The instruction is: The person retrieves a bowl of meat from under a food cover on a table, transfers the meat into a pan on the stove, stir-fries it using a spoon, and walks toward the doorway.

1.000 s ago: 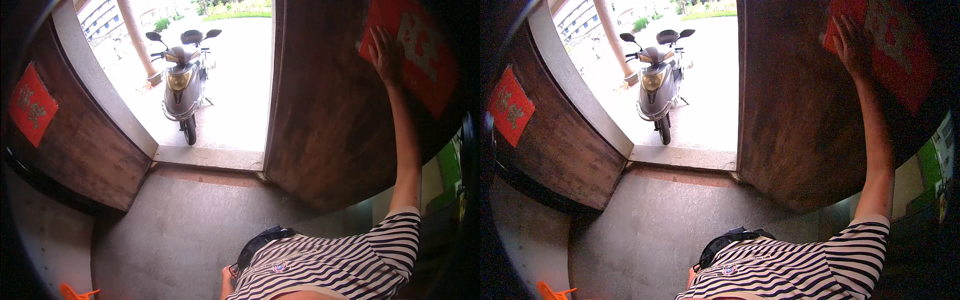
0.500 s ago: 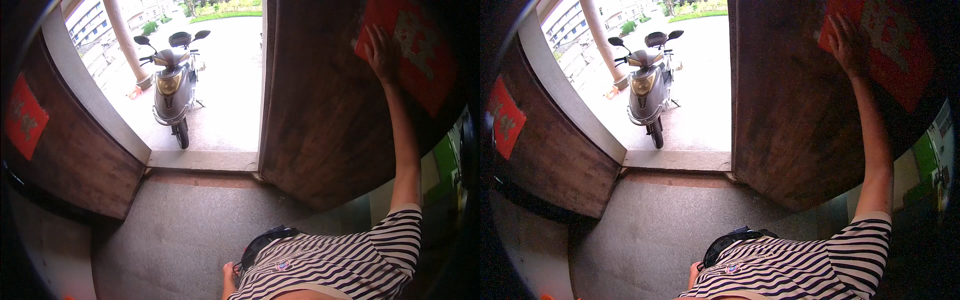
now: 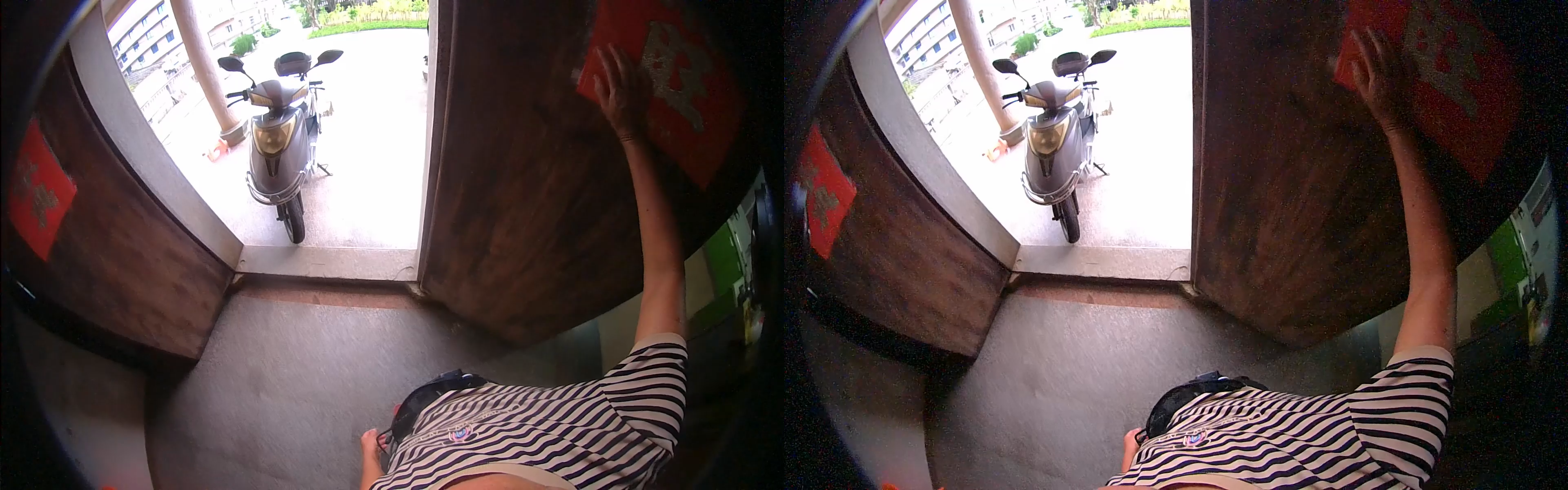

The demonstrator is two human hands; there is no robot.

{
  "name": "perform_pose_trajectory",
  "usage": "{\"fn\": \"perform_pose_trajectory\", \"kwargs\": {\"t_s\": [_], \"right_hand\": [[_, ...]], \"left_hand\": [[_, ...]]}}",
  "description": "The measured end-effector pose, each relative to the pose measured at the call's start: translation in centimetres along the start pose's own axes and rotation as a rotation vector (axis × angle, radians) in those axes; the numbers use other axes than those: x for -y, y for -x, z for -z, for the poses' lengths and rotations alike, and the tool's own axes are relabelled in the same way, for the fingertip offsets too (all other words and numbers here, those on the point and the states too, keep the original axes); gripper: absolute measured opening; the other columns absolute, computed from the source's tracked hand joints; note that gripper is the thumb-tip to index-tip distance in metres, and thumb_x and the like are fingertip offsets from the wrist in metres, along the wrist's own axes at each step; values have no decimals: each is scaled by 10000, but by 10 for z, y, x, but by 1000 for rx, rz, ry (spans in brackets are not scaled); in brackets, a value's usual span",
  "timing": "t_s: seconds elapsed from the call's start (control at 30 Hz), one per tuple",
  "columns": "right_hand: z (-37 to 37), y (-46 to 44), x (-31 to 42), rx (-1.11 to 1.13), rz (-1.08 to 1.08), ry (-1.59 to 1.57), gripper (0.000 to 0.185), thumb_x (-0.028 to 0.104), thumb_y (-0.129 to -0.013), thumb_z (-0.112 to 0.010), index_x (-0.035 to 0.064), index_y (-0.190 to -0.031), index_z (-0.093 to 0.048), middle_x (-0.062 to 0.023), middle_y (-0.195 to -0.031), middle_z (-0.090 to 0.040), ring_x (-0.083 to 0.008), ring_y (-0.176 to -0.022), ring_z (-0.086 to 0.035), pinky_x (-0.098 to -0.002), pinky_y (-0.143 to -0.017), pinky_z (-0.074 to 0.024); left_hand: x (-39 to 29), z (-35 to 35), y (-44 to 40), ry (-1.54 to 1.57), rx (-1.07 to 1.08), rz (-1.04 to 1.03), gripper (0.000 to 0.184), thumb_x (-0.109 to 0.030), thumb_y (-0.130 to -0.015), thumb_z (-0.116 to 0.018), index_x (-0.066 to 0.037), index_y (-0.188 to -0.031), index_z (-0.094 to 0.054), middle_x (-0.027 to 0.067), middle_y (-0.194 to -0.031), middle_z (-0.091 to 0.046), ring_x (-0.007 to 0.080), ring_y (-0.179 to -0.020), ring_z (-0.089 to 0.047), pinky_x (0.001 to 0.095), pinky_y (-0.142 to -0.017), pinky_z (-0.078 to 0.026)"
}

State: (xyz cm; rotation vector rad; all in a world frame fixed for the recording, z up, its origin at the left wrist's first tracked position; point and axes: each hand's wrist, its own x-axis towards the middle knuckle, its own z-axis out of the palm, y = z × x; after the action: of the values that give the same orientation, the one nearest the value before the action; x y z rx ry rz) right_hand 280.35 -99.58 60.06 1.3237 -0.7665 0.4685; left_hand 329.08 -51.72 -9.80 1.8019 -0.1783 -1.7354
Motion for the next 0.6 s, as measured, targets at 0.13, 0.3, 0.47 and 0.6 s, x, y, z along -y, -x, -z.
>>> {"fn": "perform_pose_trajectory", "kwargs": {"t_s": [0.13,0.3,0.47,0.6], "right_hand": [[-9,4,-1,-46,17,-170,476,309,-937,-529,169,-1379,-419,-70,-1381,-441,-248,-1208,-473,-402,-951,-409],[-7,0,1,-40,28,-227,473,297,-943,-518,149,-1379,-412,-99,-1350,-462,-284,-1210,-470,-424,-953,-442],[-10,1,-4,-4,55,-149,450,286,-956,-494,153,-1378,-412,-98,-1361,-447,-284,-1228,-458,-422,-982,-436],[-11,3,-7,11,46,-135,497,359,-932,-530,185,-1382,-410,-109,-1386,-421,-281,-1239,-450,-439,-997,-423]], "left_hand": [[11,-3,-2,205,-29,82,277,-289,-908,-516,-65,-1071,-520,120,-800,-652,186,-564,-615,300,-455,-498],[26,-4,-3,232,-19,114,250,-288,-911,-512,-87,-1059,-518,92,-784,-641,169,-534,-588,300,-432,-492],[42,2,-30,239,-30,249,206,-255,-916,-478,-74,-1011,-507,90,-750,-622,191,-500,-600,306,-395,-474],[20,-3,-10,151,-72,118,260,-273,-915,-468,-52,-1046,-504,115,-816,-631,219,-527,-632,309,-406,-489]]}}
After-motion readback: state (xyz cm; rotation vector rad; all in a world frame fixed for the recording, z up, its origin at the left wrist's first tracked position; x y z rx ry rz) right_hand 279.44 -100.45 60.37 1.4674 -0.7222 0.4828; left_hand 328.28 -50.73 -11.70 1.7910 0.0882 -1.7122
